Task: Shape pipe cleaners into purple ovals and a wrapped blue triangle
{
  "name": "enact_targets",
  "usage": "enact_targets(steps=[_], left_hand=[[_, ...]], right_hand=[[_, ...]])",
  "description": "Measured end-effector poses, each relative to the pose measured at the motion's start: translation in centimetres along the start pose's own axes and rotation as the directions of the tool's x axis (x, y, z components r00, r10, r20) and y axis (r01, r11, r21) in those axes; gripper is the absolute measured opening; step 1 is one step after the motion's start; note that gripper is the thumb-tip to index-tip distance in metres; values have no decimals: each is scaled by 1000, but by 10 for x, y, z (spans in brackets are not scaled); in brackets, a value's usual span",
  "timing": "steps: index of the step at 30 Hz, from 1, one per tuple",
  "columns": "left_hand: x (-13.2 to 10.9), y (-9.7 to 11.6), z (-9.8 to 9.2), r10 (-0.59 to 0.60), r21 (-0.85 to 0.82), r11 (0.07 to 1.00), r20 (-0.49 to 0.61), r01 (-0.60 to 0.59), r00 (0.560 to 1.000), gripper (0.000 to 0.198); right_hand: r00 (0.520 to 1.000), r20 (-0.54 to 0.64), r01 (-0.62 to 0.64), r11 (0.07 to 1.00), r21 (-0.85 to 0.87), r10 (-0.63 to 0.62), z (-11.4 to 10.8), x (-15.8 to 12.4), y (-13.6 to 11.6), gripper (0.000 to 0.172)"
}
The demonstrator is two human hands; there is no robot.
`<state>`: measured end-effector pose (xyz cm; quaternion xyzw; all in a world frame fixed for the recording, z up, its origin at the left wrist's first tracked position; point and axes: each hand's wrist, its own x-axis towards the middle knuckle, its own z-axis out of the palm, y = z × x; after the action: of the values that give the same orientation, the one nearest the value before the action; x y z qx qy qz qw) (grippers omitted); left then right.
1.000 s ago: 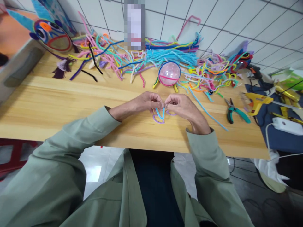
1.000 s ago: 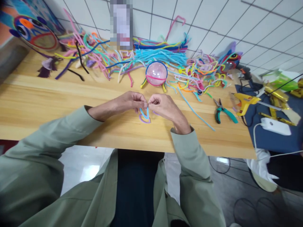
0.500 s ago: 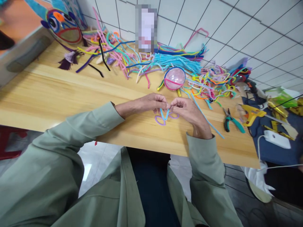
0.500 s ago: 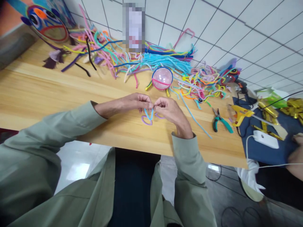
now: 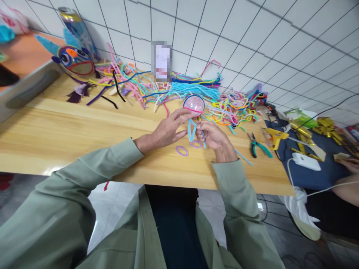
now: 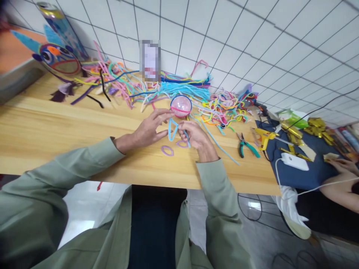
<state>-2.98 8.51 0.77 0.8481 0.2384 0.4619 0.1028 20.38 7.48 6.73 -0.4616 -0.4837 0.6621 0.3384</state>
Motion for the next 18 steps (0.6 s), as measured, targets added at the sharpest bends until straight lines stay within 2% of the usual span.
enact_targets(steps=[3,5,8,9,11,13,16,18], left_hand=[[6,-3,-4,-88,-22,996,-68,86,994,49],[14,-5,-6,-105,-13,994,-82,104,991,49],[30,-7,-8,-5,18,1000,-45,6,999,59],[35,-8,-8,50,14,999,-12,-50,999,56],[45,-9,-7,154,-29,988,63,-152,986,39],[52,-10,-6,204,-98,976,114,-193,972,24],[58,-13,-5,141,-174,978,132,-117,981,17],[61,-15,-3,23,-196,981,119,1,993,13]], right_hand=[[998,3,-65,984,167,65,-9,3,-7,23],[994,5,-103,970,221,105,-15,5,-11,21],[988,23,-155,960,233,154,-17,6,-13,18],[986,33,-167,959,230,164,-16,6,-13,18],[983,55,-181,958,222,173,-12,4,-13,18],[981,76,-188,961,205,176,-8,1,-13,16],[989,64,-142,981,133,134,-2,-3,-13,14],[1000,-22,-10,998,56,11,2,-4,-11,18]])
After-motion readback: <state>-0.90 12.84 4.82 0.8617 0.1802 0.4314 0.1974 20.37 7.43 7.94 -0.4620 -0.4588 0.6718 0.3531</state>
